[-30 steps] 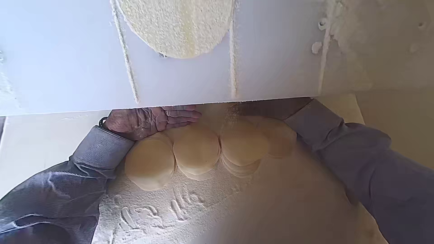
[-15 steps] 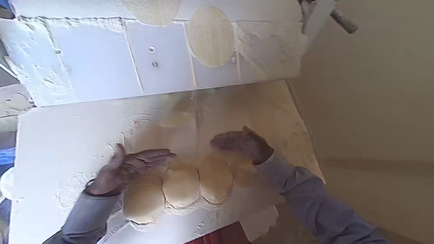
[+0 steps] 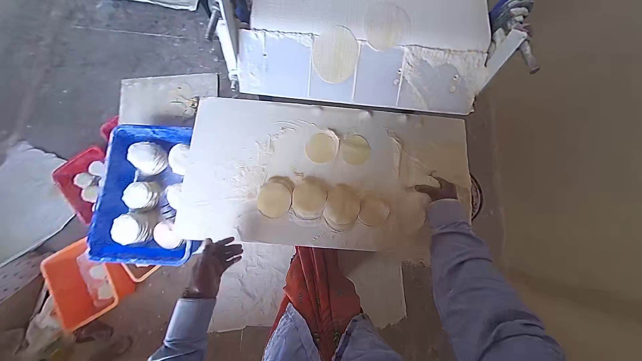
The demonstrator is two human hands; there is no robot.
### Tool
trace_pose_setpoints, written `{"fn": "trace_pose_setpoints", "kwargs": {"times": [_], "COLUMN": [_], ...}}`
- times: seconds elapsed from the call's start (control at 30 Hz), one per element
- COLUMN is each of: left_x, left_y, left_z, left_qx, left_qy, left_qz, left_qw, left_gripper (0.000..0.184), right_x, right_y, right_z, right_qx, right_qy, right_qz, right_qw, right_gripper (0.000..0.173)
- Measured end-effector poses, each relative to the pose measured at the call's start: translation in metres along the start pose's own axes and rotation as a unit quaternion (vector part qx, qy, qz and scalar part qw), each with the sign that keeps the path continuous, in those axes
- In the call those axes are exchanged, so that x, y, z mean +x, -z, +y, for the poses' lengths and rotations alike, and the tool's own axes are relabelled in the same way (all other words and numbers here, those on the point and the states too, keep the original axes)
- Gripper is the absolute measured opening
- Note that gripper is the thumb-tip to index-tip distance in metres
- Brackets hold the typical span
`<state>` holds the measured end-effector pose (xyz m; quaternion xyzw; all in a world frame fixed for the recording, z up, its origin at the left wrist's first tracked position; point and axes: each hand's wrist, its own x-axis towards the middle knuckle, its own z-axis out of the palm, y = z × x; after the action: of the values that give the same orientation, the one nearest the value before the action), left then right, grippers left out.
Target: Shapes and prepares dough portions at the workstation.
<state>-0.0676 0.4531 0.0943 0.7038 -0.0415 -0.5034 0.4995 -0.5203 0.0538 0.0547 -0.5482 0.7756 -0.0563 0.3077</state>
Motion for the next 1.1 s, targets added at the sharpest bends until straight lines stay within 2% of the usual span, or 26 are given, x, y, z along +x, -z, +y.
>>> {"fn": "trace_pose_setpoints", "kwargs": {"times": [0.07, 0.17, 0.27, 0.33, 0.4, 0.5, 0.63, 0.67, 0.7, 0.77, 0.83, 0.87, 0.93, 1.03, 1.1], "left_x": [-0.035, -0.083, -0.111, -0.125, -0.138, -0.155, -0.168, -0.168, -0.167, -0.170, -0.173, -0.174, -0.173, -0.171, -0.170], "left_y": [-0.006, -0.022, -0.043, -0.056, -0.062, -0.060, -0.058, -0.059, -0.062, -0.068, -0.075, -0.078, -0.085, -0.094, -0.097], "left_z": [-0.039, -0.076, -0.092, -0.095, -0.094, -0.097, -0.114, -0.117, -0.119, -0.122, -0.123, -0.124, -0.130, -0.133, -0.131], "left_qx": [0.008, -0.027, -0.047, -0.038, -0.013, 0.016, 0.012, 0.014, 0.016, 0.025, 0.037, 0.041, 0.048, 0.059, 0.071], "left_qy": [0.097, 0.186, 0.204, 0.188, 0.165, 0.140, 0.161, 0.166, 0.168, 0.161, 0.140, 0.134, 0.137, 0.161, 0.161], "left_qz": [0.044, 0.080, 0.088, 0.081, 0.072, 0.083, 0.134, 0.137, 0.136, 0.128, 0.125, 0.125, 0.125, 0.126, 0.130], "left_qw": [0.994, 0.979, 0.974, 0.978, 0.984, 0.987, 0.978, 0.977, 0.976, 0.978, 0.981, 0.982, 0.981, 0.977, 0.976], "left_gripper": [0.070, 0.068, 0.066, 0.064, 0.061, 0.056, 0.057, 0.058, 0.057, 0.055, 0.052, 0.052, 0.051, 0.049, 0.045], "right_x": [-0.021, -0.083, -0.145, -0.172, -0.183, -0.165, -0.130, -0.128, -0.129, -0.128, -0.118, -0.110, -0.094, -0.069, -0.069], "right_y": [0.015, 0.017, -0.006, -0.008, 0.009, 0.050, 0.079, 0.082, 0.083, 0.083, 0.075, 0.070, 0.049, -0.013, -0.039], "right_z": [-0.002, -0.041, -0.115, -0.155, -0.167, -0.130, -0.081, -0.082, -0.086, -0.092, -0.094, -0.094, -0.088, -0.064, -0.056], "right_qx": [-0.029, -0.105, -0.103, -0.031, 0.009, -0.056, -0.262, -0.253, -0.195, -0.008, 0.110, 0.081, -0.109, -0.242, -0.305], "right_qy": [-0.013, 0.107, 0.251, 0.291, 0.319, 0.332, 0.283, 0.289, 0.314, 0.378, 0.381, 0.353, 0.280, 0.263, 0.264], "right_qz": [-0.066, -0.161, -0.222, -0.230, -0.231, -0.222, -0.147, -0.135, -0.135, -0.158, -0.144, -0.116, -0.100, -0.183, -0.191], "right_qw": [0.997, 0.975, 0.937, 0.928, 0.919, 0.915, 0.911, 0.913, 0.919, 0.912, 0.907, 0.925, 0.949, 0.916, 0.895], "right_gripper": [0.066, 0.057, 0.048, 0.051, 0.050, 0.047, 0.039, 0.037, 0.036, 0.031, 0.037, 0.047, 0.059, 0.055, 0.062]}}
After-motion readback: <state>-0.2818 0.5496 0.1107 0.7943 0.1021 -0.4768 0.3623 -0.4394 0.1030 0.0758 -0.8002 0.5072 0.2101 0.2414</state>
